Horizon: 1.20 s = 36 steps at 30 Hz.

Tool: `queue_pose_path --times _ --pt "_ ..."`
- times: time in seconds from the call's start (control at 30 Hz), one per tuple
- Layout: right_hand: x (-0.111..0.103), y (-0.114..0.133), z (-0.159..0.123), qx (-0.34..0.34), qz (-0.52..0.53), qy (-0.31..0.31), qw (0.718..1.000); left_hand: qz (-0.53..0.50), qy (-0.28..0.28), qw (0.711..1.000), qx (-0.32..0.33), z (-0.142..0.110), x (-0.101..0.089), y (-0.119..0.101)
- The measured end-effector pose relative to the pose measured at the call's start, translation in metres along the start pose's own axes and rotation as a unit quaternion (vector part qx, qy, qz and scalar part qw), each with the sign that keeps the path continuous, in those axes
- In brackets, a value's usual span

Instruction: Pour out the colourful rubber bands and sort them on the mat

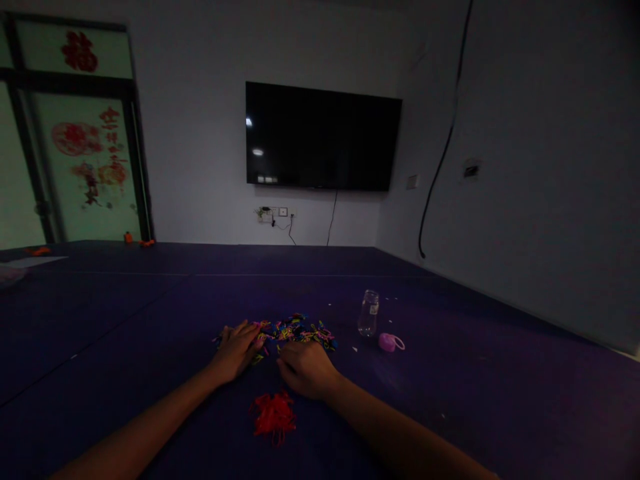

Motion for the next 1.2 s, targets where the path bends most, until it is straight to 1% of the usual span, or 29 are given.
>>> queue_pose_path --times 0.2,0.33,0.47,0.63,0.87,1.0,1.13,1.2 --pt "0.002 0.0 0.0 -0.001 0.002 0.007 1.0 -0.012 -0.049 0.999 0.005 -0.001 -0.009 -0.001" --pt "0.001 0.0 0.0 -0.003 -0.007 0.007 1.0 -0.029 -0.068 0.997 0.008 -0.003 -0.013 0.0" --pt "0.001 0.001 0.0 -0.004 -0.012 0.004 1.0 -0.025 -0.076 0.997 0.003 -0.005 -0.016 0.0" --pt "0.003 0.0 0.0 0.0 -0.006 0.006 1.0 -0.024 -0.081 0.996 0.024 -0.006 -0.018 -0.005" --pt "0.002 -0.001 -0.001 -0.002 -0.01 0.008 1.0 -0.038 -0.102 0.994 0.008 -0.007 -0.02 -0.006" --pt "0.001 -0.001 -0.001 -0.002 -0.007 0.005 1.0 -0.04 -0.094 0.995 0.004 -0.009 -0.023 -0.008" --pt "0.0 0.001 -0.001 -0.005 0.001 0.004 1.0 -0.026 -0.079 0.996 -0.016 -0.009 -0.022 -0.005" --pt "-0.001 0.002 -0.001 -0.008 0.001 0.004 1.0 -0.031 -0.082 0.996 -0.023 -0.009 -0.023 -0.004"
Point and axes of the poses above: each hand's wrist, its own z-axis towards the middle knuckle, its own x-axis out of the palm, y = z × x, the point moved 7 cm from there along z, towards the middle knuckle, and after that the axes turned 10 degrees about z, right-handed, at the moved point
